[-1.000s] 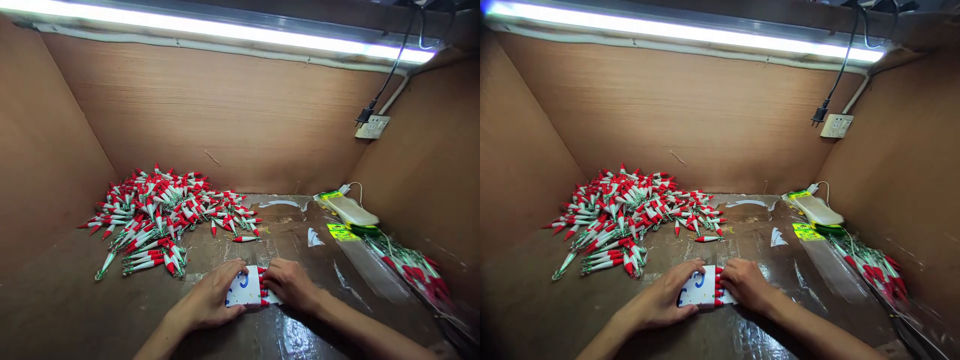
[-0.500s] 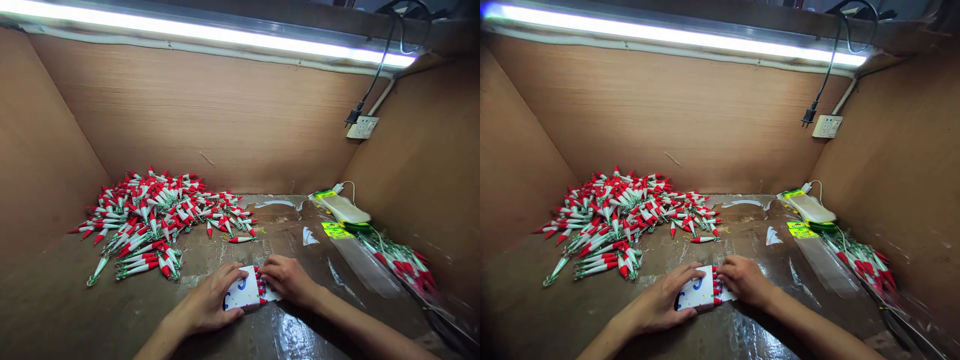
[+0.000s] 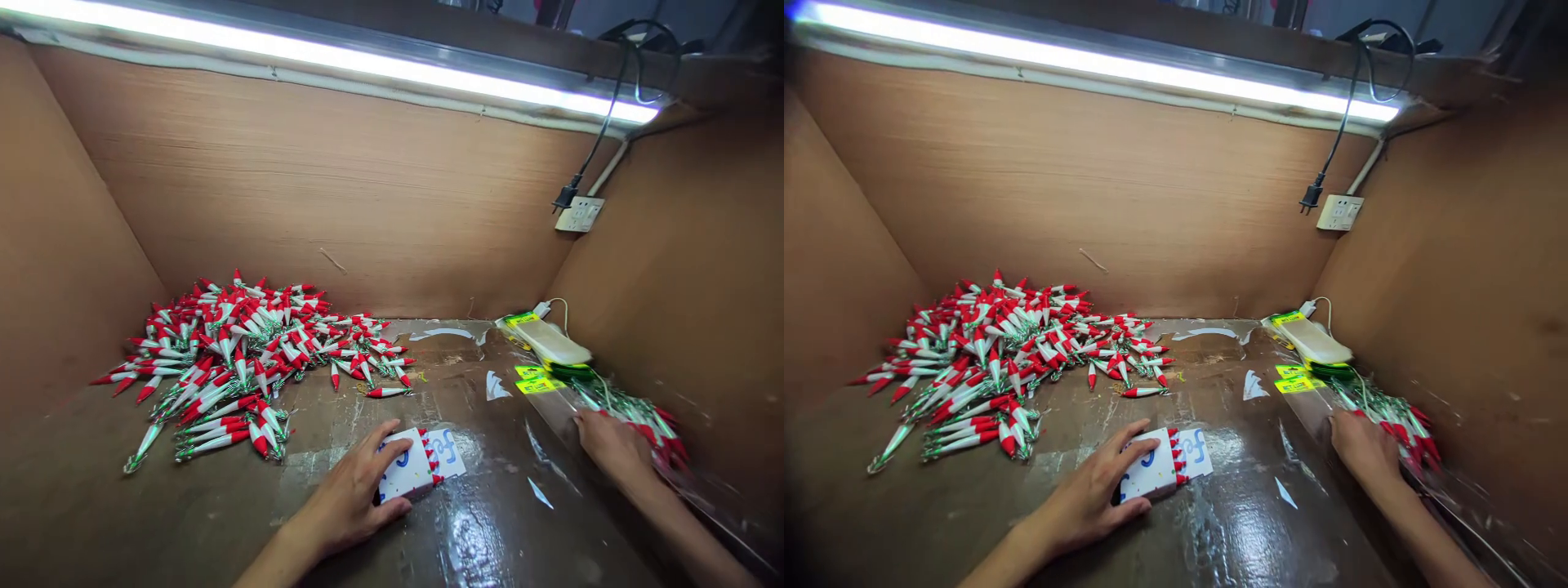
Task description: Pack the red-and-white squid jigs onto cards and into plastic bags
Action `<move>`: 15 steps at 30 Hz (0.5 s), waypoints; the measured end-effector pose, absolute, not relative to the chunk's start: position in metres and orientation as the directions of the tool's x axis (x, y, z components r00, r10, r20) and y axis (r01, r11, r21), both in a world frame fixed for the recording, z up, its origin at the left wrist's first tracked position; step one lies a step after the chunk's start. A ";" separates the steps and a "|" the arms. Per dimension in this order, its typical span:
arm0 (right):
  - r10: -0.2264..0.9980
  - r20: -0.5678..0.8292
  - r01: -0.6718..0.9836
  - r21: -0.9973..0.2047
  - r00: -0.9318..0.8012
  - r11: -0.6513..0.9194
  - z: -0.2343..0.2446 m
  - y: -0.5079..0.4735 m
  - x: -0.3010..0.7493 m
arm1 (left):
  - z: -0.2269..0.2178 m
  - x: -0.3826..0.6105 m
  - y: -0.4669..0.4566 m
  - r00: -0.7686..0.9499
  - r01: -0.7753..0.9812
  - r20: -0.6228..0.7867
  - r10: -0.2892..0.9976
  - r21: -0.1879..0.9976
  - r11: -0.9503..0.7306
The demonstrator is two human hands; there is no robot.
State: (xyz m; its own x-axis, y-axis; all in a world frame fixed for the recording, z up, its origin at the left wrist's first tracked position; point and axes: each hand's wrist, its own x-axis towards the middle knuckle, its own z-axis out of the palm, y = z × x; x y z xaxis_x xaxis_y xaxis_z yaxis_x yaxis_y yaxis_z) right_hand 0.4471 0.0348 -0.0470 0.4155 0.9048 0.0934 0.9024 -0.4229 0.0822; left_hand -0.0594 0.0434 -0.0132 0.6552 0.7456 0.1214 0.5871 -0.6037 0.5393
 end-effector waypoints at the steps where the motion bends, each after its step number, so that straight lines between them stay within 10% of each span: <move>1: 0.899 0.120 0.902 0.052 0.421 -0.429 -0.047 0.035 0.448 | -0.013 -0.059 0.043 0.652 0.591 0.132 0.747 0.529 -0.609; 8: 0.917 0.085 0.877 -0.340 0.389 -0.340 -0.042 0.052 0.472 | -0.011 -0.063 0.043 0.632 0.600 0.198 0.749 0.488 -0.635; 15: 0.918 0.245 0.939 -0.223 0.313 -0.261 -0.032 0.062 0.444 | -0.008 -0.062 0.040 0.644 0.585 0.220 0.733 0.475 -0.657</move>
